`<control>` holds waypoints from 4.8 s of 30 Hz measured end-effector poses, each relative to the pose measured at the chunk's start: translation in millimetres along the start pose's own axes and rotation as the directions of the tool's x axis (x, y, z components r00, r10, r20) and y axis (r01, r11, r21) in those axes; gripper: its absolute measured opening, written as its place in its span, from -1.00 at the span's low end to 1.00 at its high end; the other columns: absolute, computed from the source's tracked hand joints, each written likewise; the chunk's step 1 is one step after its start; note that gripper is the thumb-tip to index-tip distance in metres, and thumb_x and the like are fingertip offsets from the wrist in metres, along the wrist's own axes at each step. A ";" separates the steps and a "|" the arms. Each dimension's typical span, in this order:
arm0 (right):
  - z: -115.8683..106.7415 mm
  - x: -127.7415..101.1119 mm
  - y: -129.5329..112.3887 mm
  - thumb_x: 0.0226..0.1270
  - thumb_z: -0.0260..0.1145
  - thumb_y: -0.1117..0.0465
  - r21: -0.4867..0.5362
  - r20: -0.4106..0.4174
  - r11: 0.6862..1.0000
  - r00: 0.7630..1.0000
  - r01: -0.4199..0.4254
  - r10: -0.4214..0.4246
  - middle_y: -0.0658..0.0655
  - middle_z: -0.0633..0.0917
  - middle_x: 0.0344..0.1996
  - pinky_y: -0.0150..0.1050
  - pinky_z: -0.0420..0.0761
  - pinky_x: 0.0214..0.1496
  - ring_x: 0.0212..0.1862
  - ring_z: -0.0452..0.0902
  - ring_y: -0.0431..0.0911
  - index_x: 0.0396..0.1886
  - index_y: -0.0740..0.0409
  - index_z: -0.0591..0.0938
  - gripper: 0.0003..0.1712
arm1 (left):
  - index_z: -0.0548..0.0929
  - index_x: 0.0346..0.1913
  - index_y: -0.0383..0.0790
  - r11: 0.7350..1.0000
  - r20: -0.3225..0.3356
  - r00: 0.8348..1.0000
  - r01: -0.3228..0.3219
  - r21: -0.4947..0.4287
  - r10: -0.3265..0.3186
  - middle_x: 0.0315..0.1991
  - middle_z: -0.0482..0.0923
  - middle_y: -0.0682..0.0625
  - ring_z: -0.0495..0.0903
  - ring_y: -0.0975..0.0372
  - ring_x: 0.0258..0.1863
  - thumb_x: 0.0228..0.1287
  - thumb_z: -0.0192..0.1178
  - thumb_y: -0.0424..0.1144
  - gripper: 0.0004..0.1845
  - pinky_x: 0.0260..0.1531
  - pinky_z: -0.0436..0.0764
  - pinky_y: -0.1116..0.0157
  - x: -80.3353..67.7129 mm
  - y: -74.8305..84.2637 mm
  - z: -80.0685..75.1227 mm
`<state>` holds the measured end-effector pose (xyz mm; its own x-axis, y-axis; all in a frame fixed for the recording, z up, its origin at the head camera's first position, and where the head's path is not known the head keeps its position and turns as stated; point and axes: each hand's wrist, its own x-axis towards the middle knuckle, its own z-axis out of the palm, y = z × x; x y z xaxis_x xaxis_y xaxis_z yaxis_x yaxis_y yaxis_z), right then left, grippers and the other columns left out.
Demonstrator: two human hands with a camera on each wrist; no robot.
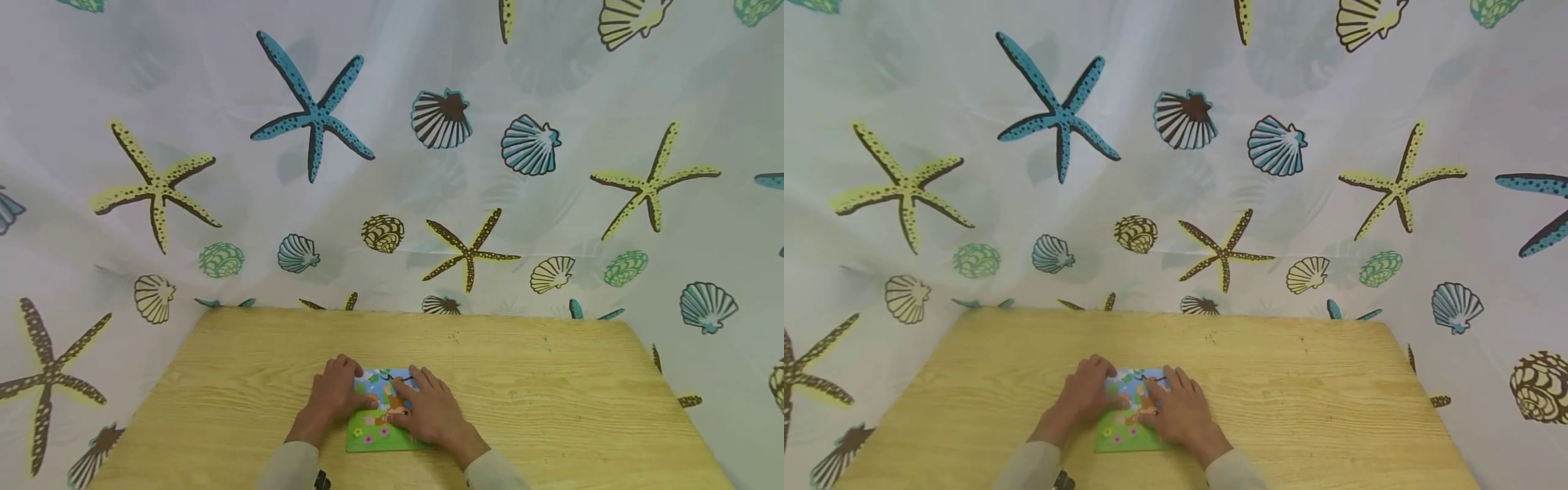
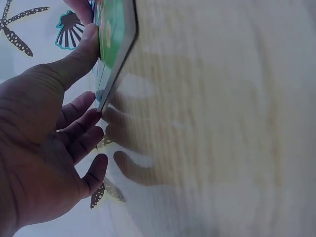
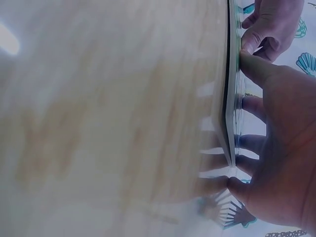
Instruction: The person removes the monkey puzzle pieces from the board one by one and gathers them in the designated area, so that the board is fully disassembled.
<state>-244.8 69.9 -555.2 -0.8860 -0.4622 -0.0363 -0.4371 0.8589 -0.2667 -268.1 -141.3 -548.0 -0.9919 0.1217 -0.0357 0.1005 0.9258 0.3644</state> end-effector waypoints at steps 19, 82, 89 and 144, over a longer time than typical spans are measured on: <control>-4.8 -1.3 -0.7 0.30 0.12 -0.36 0.038 0.007 0.999 1.000 -0.013 0.012 0.14 0.19 0.49 0.16 0.24 0.40 0.50 0.09 0.15 0.43 -0.25 0.33 -0.25 | 0.56 -0.09 -0.18 1.000 0.017 1.000 0.008 0.002 -0.008 0.03 0.45 -0.08 0.43 0.01 0.06 -0.13 0.50 0.18 -0.35 0.01 0.47 -0.15 3.5 0.7 1.1; -3.8 0.8 3.3 0.27 0.13 -0.39 -0.007 -0.010 1.000 1.000 -0.011 0.011 0.14 0.21 0.48 0.13 0.27 0.41 0.50 0.10 0.14 0.42 -0.27 0.34 -0.24 | 0.62 0.03 -0.21 0.995 -0.015 0.998 0.061 0.078 -0.060 0.01 0.53 -0.18 0.45 -0.08 0.07 -0.08 0.46 0.18 -0.33 0.04 0.45 -0.17 -5.5 17.8 -5.4; -4.8 1.3 3.3 0.29 0.12 -0.38 0.005 -0.001 1.000 1.000 -0.007 0.007 0.14 0.20 0.49 0.13 0.26 0.41 0.50 0.09 0.14 0.43 -0.27 0.32 -0.24 | 0.57 0.00 -0.30 0.995 0.052 0.994 0.094 -0.019 -0.093 -0.03 0.51 -0.23 0.46 -0.10 0.02 -0.10 0.51 0.08 -0.33 0.02 0.45 -0.17 0.7 17.5 -9.7; -3.3 -3.4 -0.7 0.23 0.17 -0.40 0.059 -0.018 0.997 0.999 -0.045 0.046 0.13 0.23 0.47 0.18 0.23 0.40 0.50 0.09 0.14 0.41 -0.23 0.34 -0.20 | 0.61 0.02 -0.15 0.979 -0.082 0.996 0.001 -0.203 -0.018 0.03 0.49 -0.12 0.43 -0.02 0.10 0.32 0.20 -0.14 -0.72 0.05 0.41 -0.16 -16.8 -10.6 -9.6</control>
<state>-242.0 71.6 -551.7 -0.9079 -0.4180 -0.0313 -0.3869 0.8644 -0.3211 -253.2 -156.6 -542.4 -0.9966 0.0750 0.0340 0.0814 0.8339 0.5459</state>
